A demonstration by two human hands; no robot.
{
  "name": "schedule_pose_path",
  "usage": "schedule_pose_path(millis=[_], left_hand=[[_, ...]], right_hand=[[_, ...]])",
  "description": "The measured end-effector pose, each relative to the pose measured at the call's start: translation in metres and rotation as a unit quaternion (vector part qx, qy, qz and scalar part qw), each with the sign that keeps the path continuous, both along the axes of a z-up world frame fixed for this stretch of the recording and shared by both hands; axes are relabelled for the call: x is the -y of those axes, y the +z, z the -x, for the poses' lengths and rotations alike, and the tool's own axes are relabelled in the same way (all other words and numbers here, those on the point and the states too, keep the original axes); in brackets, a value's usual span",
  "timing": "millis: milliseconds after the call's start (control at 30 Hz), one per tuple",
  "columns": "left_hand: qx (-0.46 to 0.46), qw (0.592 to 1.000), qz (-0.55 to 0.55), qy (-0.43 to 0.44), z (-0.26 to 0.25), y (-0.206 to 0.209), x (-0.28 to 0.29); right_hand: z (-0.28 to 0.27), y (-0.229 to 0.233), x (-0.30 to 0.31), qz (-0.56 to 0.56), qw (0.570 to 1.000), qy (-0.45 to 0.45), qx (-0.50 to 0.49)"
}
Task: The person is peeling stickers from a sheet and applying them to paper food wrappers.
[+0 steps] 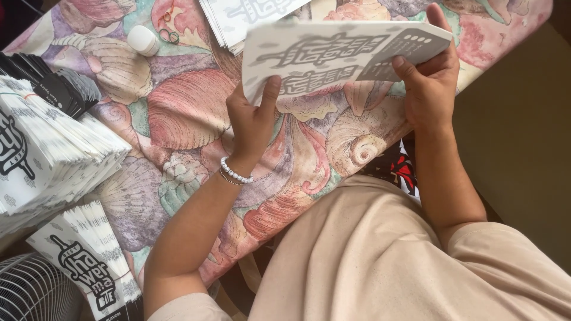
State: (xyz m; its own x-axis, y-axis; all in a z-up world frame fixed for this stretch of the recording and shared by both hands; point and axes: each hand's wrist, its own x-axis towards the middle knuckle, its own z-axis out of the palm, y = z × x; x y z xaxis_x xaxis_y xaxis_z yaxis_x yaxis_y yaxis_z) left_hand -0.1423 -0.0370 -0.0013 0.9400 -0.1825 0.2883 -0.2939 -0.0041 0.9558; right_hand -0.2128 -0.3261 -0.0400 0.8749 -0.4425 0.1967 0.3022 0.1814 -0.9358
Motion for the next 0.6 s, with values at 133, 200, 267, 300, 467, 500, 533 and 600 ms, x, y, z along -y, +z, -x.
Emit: schedule_pose_path(millis=[133,200,267,300,467,500,533,600], left_hand=[[0.021,1.000,-0.020,-0.010,0.000,0.003,0.000],[-0.002,1.000,-0.005,-0.028,0.000,0.005,0.001],[0.002,1.000,-0.008,-0.024,0.000,0.004,0.000],[0.005,1.000,-0.011,-0.021,0.000,0.004,0.001],[-0.002,0.999,0.002,-0.032,0.000,0.003,0.000],[-0.015,0.999,0.010,-0.037,-0.001,0.005,0.000],[-0.014,0.999,0.010,-0.036,-0.001,0.004,0.000],[-0.008,0.999,0.006,-0.037,-0.001,0.003,0.000]], right_hand=[[-0.001,-0.005,0.002,0.003,1.000,0.005,0.017],[-0.003,-0.007,0.003,-0.012,1.000,0.021,0.013],[-0.003,-0.004,0.001,-0.006,1.000,0.018,0.017],[-0.002,-0.003,0.000,0.000,1.000,0.014,0.021],[0.001,-0.004,0.004,0.042,0.998,0.008,0.047],[0.001,-0.003,0.005,0.091,0.994,-0.010,0.068],[0.000,0.011,-0.001,0.090,0.994,-0.009,0.068],[-0.001,0.036,-0.011,0.325,0.910,-0.182,0.184]])
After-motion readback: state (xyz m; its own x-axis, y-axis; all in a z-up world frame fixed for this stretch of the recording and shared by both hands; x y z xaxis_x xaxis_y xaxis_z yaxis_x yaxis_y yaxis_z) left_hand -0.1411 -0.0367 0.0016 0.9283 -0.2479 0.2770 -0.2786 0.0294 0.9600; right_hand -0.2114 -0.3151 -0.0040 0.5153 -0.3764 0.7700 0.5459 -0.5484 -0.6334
